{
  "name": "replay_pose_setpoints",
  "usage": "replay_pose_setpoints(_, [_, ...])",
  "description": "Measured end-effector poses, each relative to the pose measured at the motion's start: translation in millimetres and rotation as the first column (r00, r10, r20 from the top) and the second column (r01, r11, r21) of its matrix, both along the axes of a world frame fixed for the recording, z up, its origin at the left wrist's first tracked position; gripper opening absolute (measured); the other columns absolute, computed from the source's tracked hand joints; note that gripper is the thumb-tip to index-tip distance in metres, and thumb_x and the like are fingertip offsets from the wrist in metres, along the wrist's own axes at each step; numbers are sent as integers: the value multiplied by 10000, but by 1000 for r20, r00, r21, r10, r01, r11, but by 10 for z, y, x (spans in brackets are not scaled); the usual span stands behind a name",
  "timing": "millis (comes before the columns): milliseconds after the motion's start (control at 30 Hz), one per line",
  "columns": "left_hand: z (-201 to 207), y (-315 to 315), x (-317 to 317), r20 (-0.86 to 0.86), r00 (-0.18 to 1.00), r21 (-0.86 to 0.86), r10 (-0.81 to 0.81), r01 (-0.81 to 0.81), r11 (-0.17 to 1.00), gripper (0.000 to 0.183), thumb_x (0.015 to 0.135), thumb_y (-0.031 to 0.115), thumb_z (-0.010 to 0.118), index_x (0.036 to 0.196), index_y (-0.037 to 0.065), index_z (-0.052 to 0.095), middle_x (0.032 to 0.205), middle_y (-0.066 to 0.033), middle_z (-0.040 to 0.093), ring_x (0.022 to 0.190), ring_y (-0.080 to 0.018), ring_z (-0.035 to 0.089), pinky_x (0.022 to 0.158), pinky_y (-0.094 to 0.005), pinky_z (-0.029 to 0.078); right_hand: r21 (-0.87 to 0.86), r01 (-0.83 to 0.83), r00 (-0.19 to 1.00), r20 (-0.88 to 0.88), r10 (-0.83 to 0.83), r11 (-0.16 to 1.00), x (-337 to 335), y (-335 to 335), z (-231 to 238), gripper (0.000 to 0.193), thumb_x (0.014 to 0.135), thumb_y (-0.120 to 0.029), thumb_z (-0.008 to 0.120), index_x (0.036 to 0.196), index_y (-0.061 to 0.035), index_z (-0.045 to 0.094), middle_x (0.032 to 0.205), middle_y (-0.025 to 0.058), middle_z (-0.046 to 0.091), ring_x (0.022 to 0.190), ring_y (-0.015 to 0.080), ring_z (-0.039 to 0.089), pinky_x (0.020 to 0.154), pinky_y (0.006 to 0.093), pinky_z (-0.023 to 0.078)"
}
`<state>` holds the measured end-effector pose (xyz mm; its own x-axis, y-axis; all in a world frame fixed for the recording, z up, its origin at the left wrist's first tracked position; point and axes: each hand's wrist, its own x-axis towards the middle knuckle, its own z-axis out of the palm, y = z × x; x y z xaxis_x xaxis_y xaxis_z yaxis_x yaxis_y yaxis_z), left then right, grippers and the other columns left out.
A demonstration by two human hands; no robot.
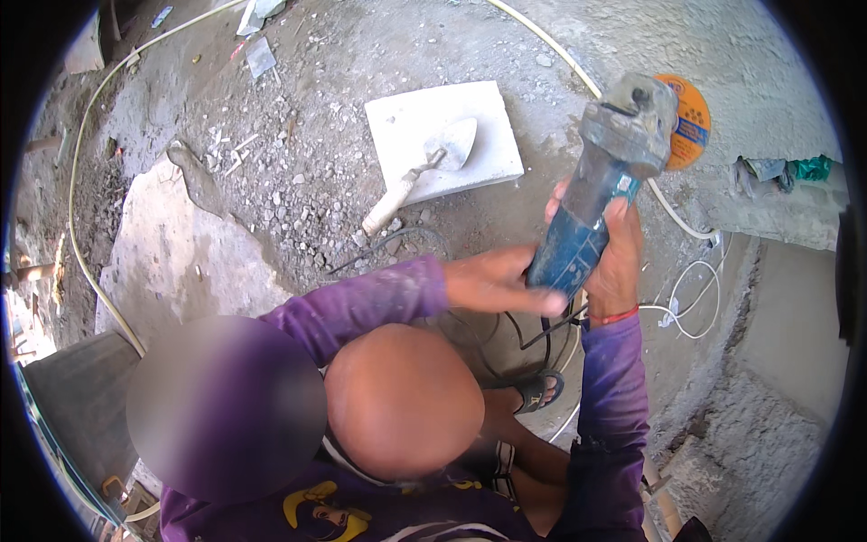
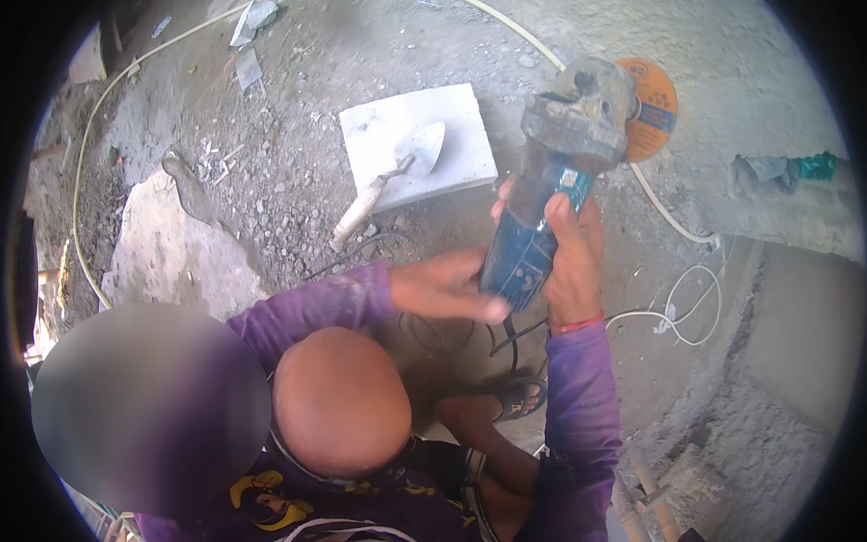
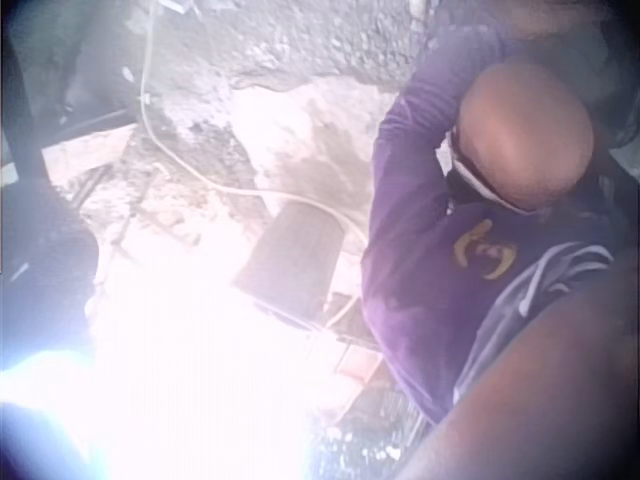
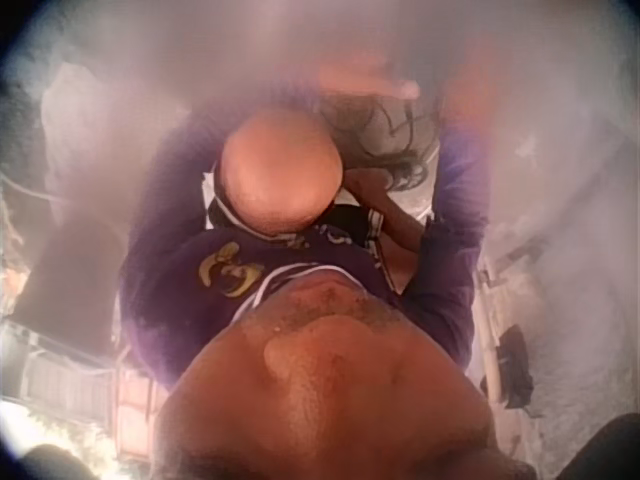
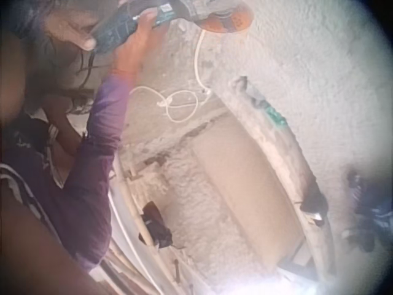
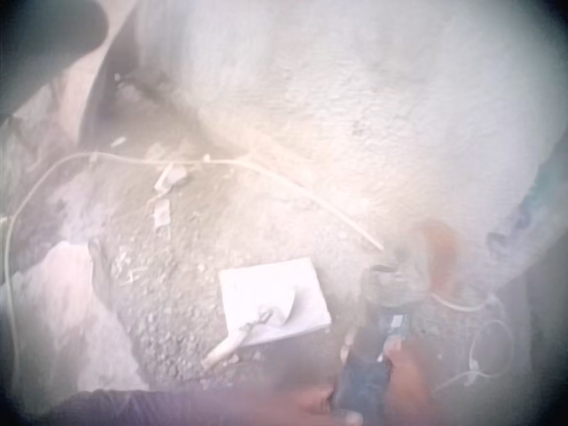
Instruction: The person sits on the floor and uses an angle grinder to smooth the edges of a white tile. They hold the tile with a trowel in the left hand and operate the grinder with the right hand, moving the tool along the tile edges.
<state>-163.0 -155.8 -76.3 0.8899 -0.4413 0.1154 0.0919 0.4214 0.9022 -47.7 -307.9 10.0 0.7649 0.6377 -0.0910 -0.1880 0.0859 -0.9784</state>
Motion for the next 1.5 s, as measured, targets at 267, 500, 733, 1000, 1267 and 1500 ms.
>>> replay_pose_setpoints(267, [311, -287, 159, -77, 848, 527, 525, -412, 743, 763, 980, 498, 812, 1360, -98, 525, 1253, -371, 674, 1125, -488, 730, 939, -549, 582, -483, 161, 949, 316, 0, 860, 217, 212, 271, 784, 1015, -460, 810, 1495, 83, 510, 1329, 205, 691, 1177, 252, 698, 957, 396, 592])
replay_pose_setpoints(500, [264, -501, 209, 191, 770, 596, 608, -584, 552, 870, 952, 454, 827, 1454, -113, 398, 1218, -372, 662, 1063, -546, 727, 905, -594, 587, -502, 497, 850, 446, -281, 707, 355, 385, -83, 610, 971, -178, 794, 1440, 75, 497, 1232, 161, 665, 1064, 212, 683, 917, 372, 594])
replay_pose_setpoints(733, [288, -28, 610, -75, 939, 460, 335, -266, 847, 978, 862, 442, 904, 1481, -144, 423, 1209, -353, 692, 1181, -473, 705, 1069, -486, 545, -210, 198, 974, -63, -216, 957, 430, 191, 59, 472, 999, -195, 648, 1409, 32, 588, 1166, 162, 727, 982, 286, 774, 845, 408, 649])
replay_pose_setpoints(1000, [106, -326, 158, 45, 897, 721, 440, -334, 607, 1032, 924, 345, 845, 1501, -306, 289, 1165, -396, 700, 1107, -521, 715, 959, -539, 581, -299, 241, 944, -150, -295, 923, 218, 53, -656, 514, 1123, -413, 678, 1355, 38, 595, 1138, 190, 746, 907, 281, 782, 781, 403, 657])
replay_pose_setpoints(1267, [122, -615, -60, -97, 903, 821, 418, -164, 546, 822, 909, 333, 870, 1375, -185, 433, 1122, -348, 696, 1018, -499, 742, 903, -534, 604, -295, 290, 876, -303, -377, 911, -43, -178, -968, 583, 1160, -530, 533, 1180, 38, 665, 995, 166, 743, 839, 270, 764, 760, 383, 624])
replay_pose_setpoints(1500, [280, -654, -48, 101, 836, 856, 540, -350, 380, 683, 918, 321, 860, 1252, -156, 502, 1113, -299, 683, 1029, -431, 757, 880, -462, 632, -290, 235, 885, -330, -327, 928, 72, -12, -842, 654, 1147, -611, 493, 1144, 18, 669, 972, 162, 738, 825, 271, 755, 753, 389, 611])
